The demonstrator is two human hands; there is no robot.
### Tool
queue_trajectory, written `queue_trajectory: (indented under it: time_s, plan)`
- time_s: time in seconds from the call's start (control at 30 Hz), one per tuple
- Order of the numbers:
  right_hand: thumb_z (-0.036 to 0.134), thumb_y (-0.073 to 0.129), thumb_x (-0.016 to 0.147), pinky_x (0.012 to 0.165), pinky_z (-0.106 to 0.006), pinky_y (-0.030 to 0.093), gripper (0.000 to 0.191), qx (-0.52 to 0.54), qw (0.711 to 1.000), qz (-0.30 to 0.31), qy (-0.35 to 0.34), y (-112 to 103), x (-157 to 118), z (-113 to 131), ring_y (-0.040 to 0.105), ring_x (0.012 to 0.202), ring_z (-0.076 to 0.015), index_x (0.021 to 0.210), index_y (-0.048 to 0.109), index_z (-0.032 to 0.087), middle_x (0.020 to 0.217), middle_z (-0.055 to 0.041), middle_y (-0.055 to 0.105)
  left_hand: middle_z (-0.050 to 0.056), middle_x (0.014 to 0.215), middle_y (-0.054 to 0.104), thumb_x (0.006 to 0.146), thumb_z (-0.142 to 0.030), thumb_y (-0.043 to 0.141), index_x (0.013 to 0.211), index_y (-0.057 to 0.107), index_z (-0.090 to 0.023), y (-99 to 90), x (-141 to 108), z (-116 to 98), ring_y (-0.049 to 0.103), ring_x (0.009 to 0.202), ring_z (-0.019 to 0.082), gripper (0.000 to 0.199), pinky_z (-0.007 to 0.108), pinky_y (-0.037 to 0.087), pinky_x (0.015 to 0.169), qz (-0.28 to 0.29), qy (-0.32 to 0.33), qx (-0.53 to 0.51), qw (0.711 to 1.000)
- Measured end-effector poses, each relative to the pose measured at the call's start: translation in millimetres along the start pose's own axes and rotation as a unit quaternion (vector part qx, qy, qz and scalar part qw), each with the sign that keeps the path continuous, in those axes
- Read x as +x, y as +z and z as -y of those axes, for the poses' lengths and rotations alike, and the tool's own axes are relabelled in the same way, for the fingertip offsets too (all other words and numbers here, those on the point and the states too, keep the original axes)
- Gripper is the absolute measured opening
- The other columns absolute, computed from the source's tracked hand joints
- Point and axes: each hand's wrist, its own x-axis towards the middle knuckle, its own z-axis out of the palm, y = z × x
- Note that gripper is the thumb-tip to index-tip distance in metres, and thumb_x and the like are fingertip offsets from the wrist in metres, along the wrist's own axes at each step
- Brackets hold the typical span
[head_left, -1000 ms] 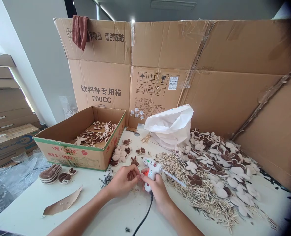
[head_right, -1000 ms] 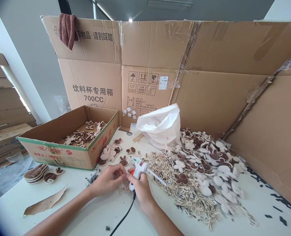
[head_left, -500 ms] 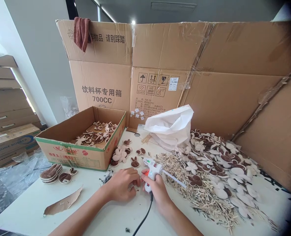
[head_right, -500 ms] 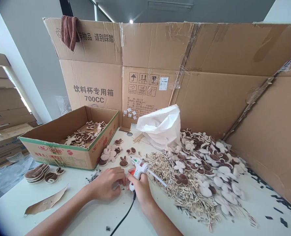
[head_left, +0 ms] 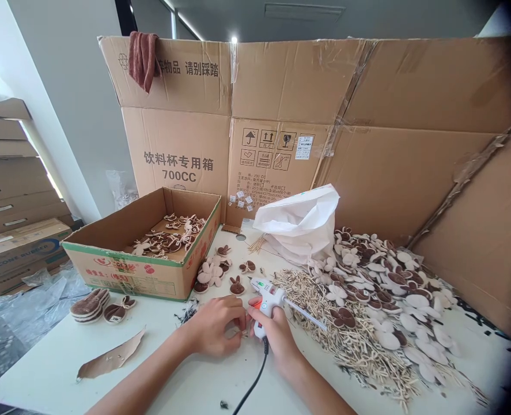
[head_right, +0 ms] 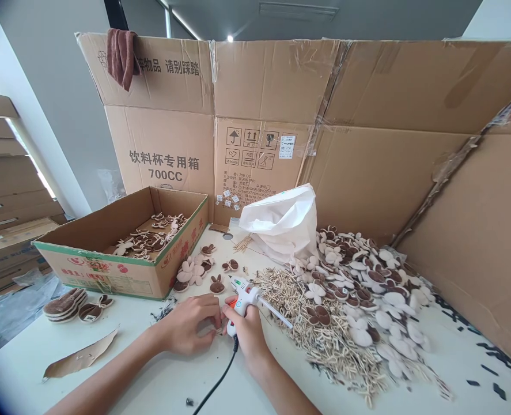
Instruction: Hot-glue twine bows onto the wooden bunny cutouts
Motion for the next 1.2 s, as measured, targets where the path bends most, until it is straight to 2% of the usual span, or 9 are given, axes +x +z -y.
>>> queue_trajectory:
  time_s: [0.1, 0.37, 0.6, 0.8, 1.0, 1.2]
  plan:
    - [0.042, 0.083, 0.067, 0.048, -0.029, 0.036, 0.033, 0.002, 1.0, 0.001, 0.002, 0, 0, -1, 0.058, 0.05, -0.0182, 0.087, 0.066, 0.021, 0.062, 0.0012, 0.063, 0.001, 0.085, 0.071, 0.063, -0.007, 0.061, 0.08, 0.061, -0.022, 1.1, 0, 1, 0.061, 0.079, 0.021, 0.023, 0.03, 0.041, 0.069, 0.01, 0.008, -0.016, 1.0]
    - [0.042, 0.083, 0.066, 0.049, -0.029, 0.038, 0.034, 0.005, 1.0, -0.005, 0.006, 1, 0, 1, 0.057, 0.05, -0.0177, 0.087, 0.066, 0.022, 0.063, 0.0014, 0.064, 0.002, 0.082, 0.069, 0.069, -0.008, 0.06, 0.083, 0.061, -0.022, 4.8, 1, 6, 0.062, 0.079, 0.02, 0.019, 0.028, 0.041, 0.067, -0.015, -0.019, 0.005, 1.0]
    - [0.038, 0.082, 0.068, 0.048, -0.029, 0.036, 0.032, 0.002, 1.0, -0.018, 0.01, 2, -2, 2, 0.057, 0.05, -0.0177, 0.089, 0.066, 0.021, 0.062, 0.0009, 0.064, 0.002, 0.086, 0.07, 0.071, -0.005, 0.058, 0.085, 0.062, -0.022, 5.0, 1, 5, 0.062, 0.081, 0.019, 0.022, 0.027, 0.042, 0.069, -0.01, -0.005, -0.024, 1.0]
    - [0.034, 0.079, 0.069, 0.047, -0.028, 0.036, 0.026, 0.012, 0.999, -0.031, 0.011, 3, -4, 3, 0.057, 0.049, -0.017, 0.088, 0.066, 0.021, 0.064, 0.0003, 0.066, 0.001, 0.086, 0.069, 0.076, -0.004, 0.057, 0.089, 0.064, -0.021, 0.7, 2, 0, 0.058, 0.074, 0.015, 0.023, 0.025, 0.042, 0.066, -0.06, -0.051, -0.069, 0.995]
    - [0.036, 0.082, 0.065, 0.046, -0.029, 0.04, 0.029, 0.035, 0.998, -0.045, 0.027, 3, -1, 1, 0.055, 0.049, -0.0162, 0.086, 0.067, 0.02, 0.061, 0.0002, 0.065, 0.0, 0.085, 0.069, 0.085, -0.012, 0.061, 0.088, 0.064, -0.02, -5.9, 5, -5, 0.055, 0.071, 0.013, 0.009, 0.023, 0.044, 0.065, -0.11, -0.092, -0.159, 0.977]
    - [0.036, 0.08, 0.067, 0.047, -0.028, 0.041, 0.029, 0.025, 0.998, -0.054, 0.018, 6, -7, 6, 0.053, 0.049, -0.0152, 0.087, 0.067, 0.019, 0.06, 0.0011, 0.064, 0.001, 0.084, 0.069, 0.089, -0.019, 0.063, 0.09, 0.065, -0.019, -8.2, 5, -6, 0.054, 0.071, 0.013, 0.002, 0.024, 0.045, 0.066, -0.12, -0.123, -0.217, 0.961]
